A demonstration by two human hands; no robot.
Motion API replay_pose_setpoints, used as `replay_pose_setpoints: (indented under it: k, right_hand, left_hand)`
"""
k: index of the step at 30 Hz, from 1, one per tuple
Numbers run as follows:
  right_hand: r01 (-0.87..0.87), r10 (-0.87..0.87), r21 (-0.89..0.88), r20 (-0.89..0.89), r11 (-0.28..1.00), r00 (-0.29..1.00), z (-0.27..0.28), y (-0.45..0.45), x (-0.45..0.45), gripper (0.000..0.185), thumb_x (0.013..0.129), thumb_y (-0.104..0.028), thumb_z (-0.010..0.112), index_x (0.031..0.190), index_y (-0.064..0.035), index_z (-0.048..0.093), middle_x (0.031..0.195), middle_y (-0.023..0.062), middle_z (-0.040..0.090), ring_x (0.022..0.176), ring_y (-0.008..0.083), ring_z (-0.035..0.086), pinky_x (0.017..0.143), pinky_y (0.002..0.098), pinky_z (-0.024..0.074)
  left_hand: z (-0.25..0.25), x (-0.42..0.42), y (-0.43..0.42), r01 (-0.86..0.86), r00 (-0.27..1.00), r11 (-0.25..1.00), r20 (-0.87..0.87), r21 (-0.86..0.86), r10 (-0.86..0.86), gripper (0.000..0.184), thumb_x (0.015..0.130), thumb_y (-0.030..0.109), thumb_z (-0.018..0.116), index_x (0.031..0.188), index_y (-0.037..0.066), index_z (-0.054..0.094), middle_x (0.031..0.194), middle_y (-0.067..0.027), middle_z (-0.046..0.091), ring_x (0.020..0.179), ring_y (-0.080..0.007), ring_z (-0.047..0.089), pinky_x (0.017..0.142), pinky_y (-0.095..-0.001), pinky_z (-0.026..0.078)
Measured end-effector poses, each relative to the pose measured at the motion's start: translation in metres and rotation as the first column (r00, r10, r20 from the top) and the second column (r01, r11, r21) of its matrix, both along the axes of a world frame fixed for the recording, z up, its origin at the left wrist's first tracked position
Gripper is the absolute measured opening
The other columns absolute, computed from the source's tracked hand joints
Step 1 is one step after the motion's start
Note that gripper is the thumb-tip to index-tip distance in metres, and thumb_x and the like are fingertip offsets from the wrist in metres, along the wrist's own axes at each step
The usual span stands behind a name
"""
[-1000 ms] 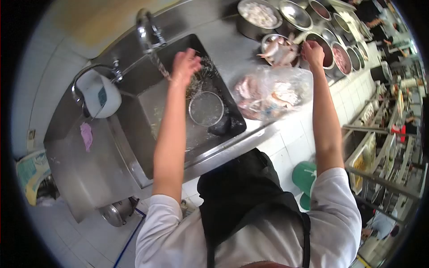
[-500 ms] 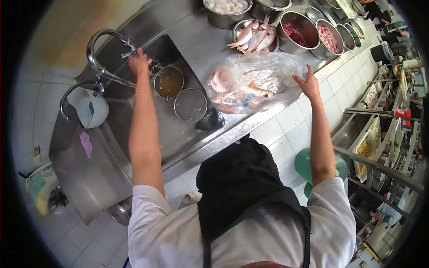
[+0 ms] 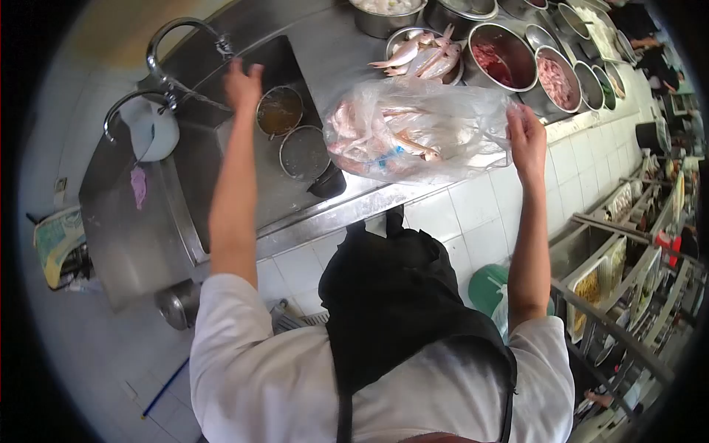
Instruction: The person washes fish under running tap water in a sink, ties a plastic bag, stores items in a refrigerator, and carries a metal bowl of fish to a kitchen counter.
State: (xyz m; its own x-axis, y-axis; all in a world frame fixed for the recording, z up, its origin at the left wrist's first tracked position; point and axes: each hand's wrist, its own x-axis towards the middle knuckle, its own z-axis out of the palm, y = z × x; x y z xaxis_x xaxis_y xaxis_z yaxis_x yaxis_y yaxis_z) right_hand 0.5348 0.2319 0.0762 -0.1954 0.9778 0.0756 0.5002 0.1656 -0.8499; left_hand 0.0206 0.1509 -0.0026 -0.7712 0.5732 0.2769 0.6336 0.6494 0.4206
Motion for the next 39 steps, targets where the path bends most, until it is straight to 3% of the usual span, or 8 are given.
replay_pose_setpoints:
  k: [4, 5, 10, 13, 21, 31, 37, 39]
  right_hand:
    - [-0.077, 0.071, -0.002, -0.340, 0.997, 0.938, 0.028, 0.008, -0.021, 0.022, 0.091, -0.024, 0.057, 0.087, -0.0025, 0.062, 0.062, -0.0053, 0.046, 0.057, 0.0045, 0.038, 0.051, 0.0210, 0.0309]
    - [-0.106, 0.093, -0.006, -0.423, 0.994, 0.902, 0.038, 0.009, -0.029, 0.023, 0.091, -0.025, 0.057, 0.083, -0.0039, 0.062, 0.063, -0.0064, 0.045, 0.057, 0.0039, 0.037, 0.051, 0.0202, 0.0292]
    - [-0.235, 0.209, 0.028, -0.569, 0.972, 0.795, 0.085, 0.008, -0.061, 0.027, 0.092, -0.030, 0.054, 0.080, -0.0073, 0.062, 0.060, -0.0082, 0.044, 0.055, 0.0020, 0.035, 0.048, 0.0199, 0.0244]
    - [-0.323, 0.324, 0.094, -0.509, 0.942, 0.797, 0.103, 0.003, -0.078, 0.028, 0.092, -0.030, 0.054, 0.080, -0.0064, 0.062, 0.059, -0.0073, 0.045, 0.053, 0.0024, 0.036, 0.047, 0.0202, 0.0259]
    - [-0.546, 0.632, 0.328, -0.289, 0.771, 0.719, 0.157, -0.032, -0.170, 0.024, 0.091, -0.020, 0.052, 0.080, 0.0008, 0.054, 0.062, 0.0079, 0.055, 0.059, 0.0148, 0.053, 0.057, 0.0293, 0.0424]
    - [-0.714, 0.721, 0.355, 0.140, 0.603, 0.679, 0.030, -0.063, -0.158, 0.081, 0.069, -0.027, 0.075, 0.134, -0.0013, 0.035, 0.138, 0.0247, 0.034, 0.131, 0.0366, 0.032, 0.106, 0.0399, 0.0293]
    - [-0.398, 0.483, 0.321, -0.254, 0.859, 0.838, -0.045, -0.032, -0.197, 0.029, 0.078, -0.016, 0.062, 0.104, -0.0025, 0.061, 0.093, 0.0178, 0.065, 0.090, 0.0343, 0.063, 0.077, 0.0379, 0.0482]
    - [-0.473, 0.464, 0.002, -0.195, 0.881, 0.864, -0.036, -0.024, -0.189, 0.033, 0.083, -0.018, 0.063, 0.111, -0.0010, 0.058, 0.104, 0.0118, 0.063, 0.096, 0.0196, 0.057, 0.083, 0.0316, 0.0446]
  left_hand:
    - [-0.002, 0.163, -0.064, 0.527, 0.642, 0.834, 0.566, 0.164, -0.517, 0.039, 0.081, 0.033, 0.065, 0.107, 0.004, 0.061, 0.093, -0.0133, 0.063, 0.090, -0.0259, 0.062, 0.080, -0.0350, 0.048]
    - [0.002, 0.193, -0.077, 0.664, 0.741, 0.748, 0.162, -0.029, -0.651, 0.042, 0.081, 0.031, 0.066, 0.110, 0.003, 0.057, 0.096, -0.0129, 0.062, 0.091, -0.0307, 0.061, 0.081, -0.0377, 0.048]
    - [0.057, 0.185, -0.078, 0.499, 0.863, 0.846, 0.200, -0.187, -0.465, 0.017, 0.086, 0.021, 0.053, 0.094, 0.007, 0.057, 0.080, -0.0185, 0.063, 0.074, -0.0395, 0.061, 0.066, -0.0485, 0.049]
    - [0.130, 0.158, -0.083, 0.350, 0.641, 0.835, 0.541, 0.425, -0.544, 0.016, 0.093, 0.019, 0.053, 0.097, 0.004, 0.058, 0.063, 0.0006, 0.057, 0.055, -0.0053, 0.052, 0.051, -0.0221, 0.044]
    - [0.186, 0.195, -0.037, 0.324, 0.148, 0.562, 0.546, 0.761, -0.825, 0.031, 0.093, 0.017, 0.051, 0.122, 0.005, 0.050, 0.123, -0.0051, 0.051, 0.107, -0.0142, 0.050, 0.093, -0.0339, 0.041]
    - [0.173, 0.214, -0.027, 0.008, 0.051, 0.590, 0.589, 0.807, -0.806, 0.026, 0.093, 0.017, 0.051, 0.113, 0.000, 0.054, 0.104, -0.0054, 0.059, 0.094, -0.0127, 0.054, 0.081, -0.0306, 0.046]
    - [0.147, 0.156, -0.068, 0.375, -0.008, 0.460, 0.499, 0.805, -0.866, 0.059, 0.085, 0.019, 0.060, 0.136, 0.004, 0.035, 0.135, -0.0133, 0.042, 0.124, -0.0207, 0.040, 0.102, -0.0357, 0.032]
    - [0.103, 0.132, -0.082, 0.670, 0.362, 0.618, 0.545, 0.412, -0.756, 0.096, 0.072, 0.037, 0.072, 0.142, 0.000, 0.018, 0.146, -0.0201, 0.024, 0.138, -0.0306, 0.018, 0.111, -0.0434, 0.017]
